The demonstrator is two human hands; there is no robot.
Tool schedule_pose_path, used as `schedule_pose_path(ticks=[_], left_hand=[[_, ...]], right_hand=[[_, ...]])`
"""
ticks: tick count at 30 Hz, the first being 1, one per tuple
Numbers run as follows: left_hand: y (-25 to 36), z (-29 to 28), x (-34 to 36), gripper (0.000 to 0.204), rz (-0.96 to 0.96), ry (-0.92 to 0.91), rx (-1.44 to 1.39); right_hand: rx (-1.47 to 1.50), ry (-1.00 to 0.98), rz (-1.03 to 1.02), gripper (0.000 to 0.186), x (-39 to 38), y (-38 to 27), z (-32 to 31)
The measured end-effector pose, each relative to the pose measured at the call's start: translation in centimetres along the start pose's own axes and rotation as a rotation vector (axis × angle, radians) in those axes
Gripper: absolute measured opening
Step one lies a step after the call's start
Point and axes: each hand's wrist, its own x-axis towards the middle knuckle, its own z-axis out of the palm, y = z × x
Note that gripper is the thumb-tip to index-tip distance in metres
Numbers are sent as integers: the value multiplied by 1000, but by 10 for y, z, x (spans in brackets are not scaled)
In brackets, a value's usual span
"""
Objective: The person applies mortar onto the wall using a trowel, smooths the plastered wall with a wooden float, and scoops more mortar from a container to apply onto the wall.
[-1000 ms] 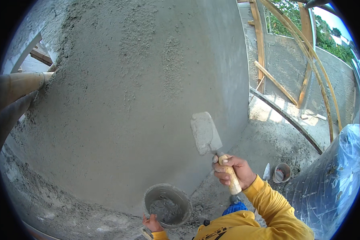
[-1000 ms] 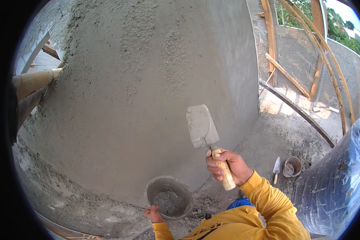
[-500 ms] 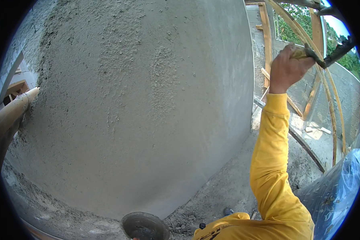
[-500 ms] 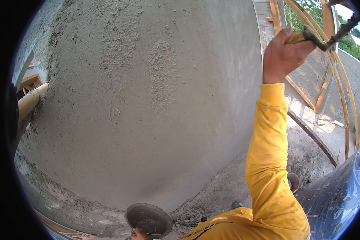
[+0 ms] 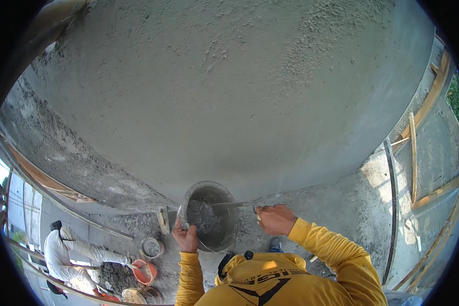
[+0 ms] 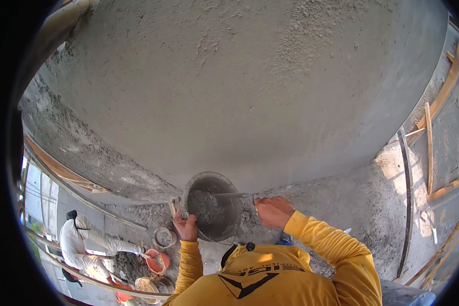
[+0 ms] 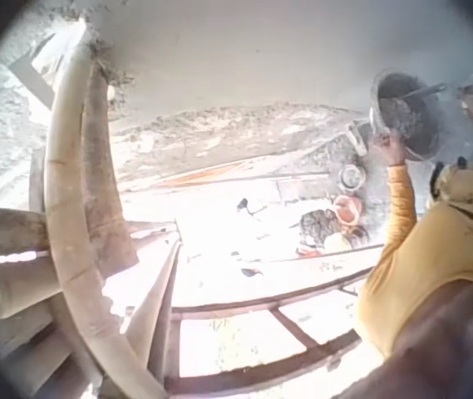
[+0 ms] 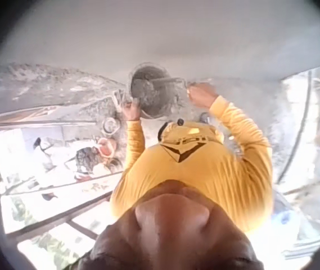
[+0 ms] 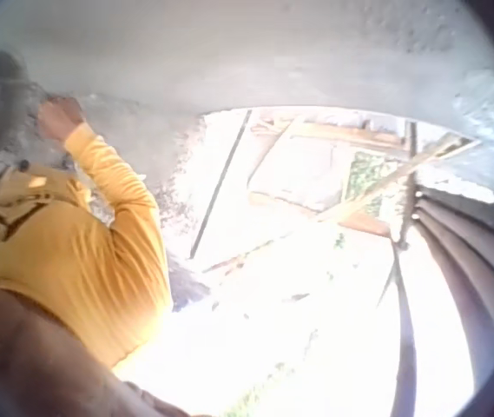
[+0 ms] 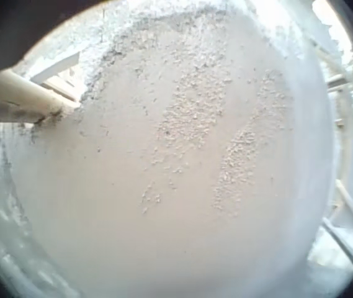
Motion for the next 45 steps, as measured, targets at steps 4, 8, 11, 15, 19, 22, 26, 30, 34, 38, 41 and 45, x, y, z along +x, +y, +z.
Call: schedule_pose_path(ticks=[4, 8, 11, 15, 19, 22, 26, 30, 34, 38, 41, 45], left_hand=[[-1, 3, 3, 54, 211, -230, 142], [-1, -14, 17, 51, 259, -271, 46], [-31, -58, 47, 51, 83, -299, -8], [-33, -95, 87, 57, 362, -523, -3], [-15, -128, 115, 57, 539, -740, 48], [-29, -158, 137, 57, 535, -802, 23], [-51, -189, 151, 53, 376, -721, -70], [-64, -194, 163, 53, 226, -679, -108], [-79, -198, 169, 50, -8, -566, -245], [-101, -187, 173, 48, -227, -274, -163], [-107, -181, 179, 47, -192, -168, -229], [-113, -195, 188, 39, -213, -230, -321]], right_hand=[[35, 2, 161, 41, 46, -24, 75], [86, -241, 78, 35, 71, -66, 104], [164, -230, 122, 31, 75, -110, 88], [75, 53, 346, 34, 101, -128, 113], [670, -368, 599, 34, 143, -186, 141], [1374, -349, 553, 37, 155, -237, 177], [1516, -162, 492, 38, 156, -294, 162], [1219, 0, 449, 36, 155, -284, 171], [1378, 71, 459, 34, 142, -287, 148], [1672, 211, 382, 25, 129, -280, 154], [2280, 453, 22, 18, 98, -261, 159], [2140, 1013, -95, 30, 31, -251, 101]])
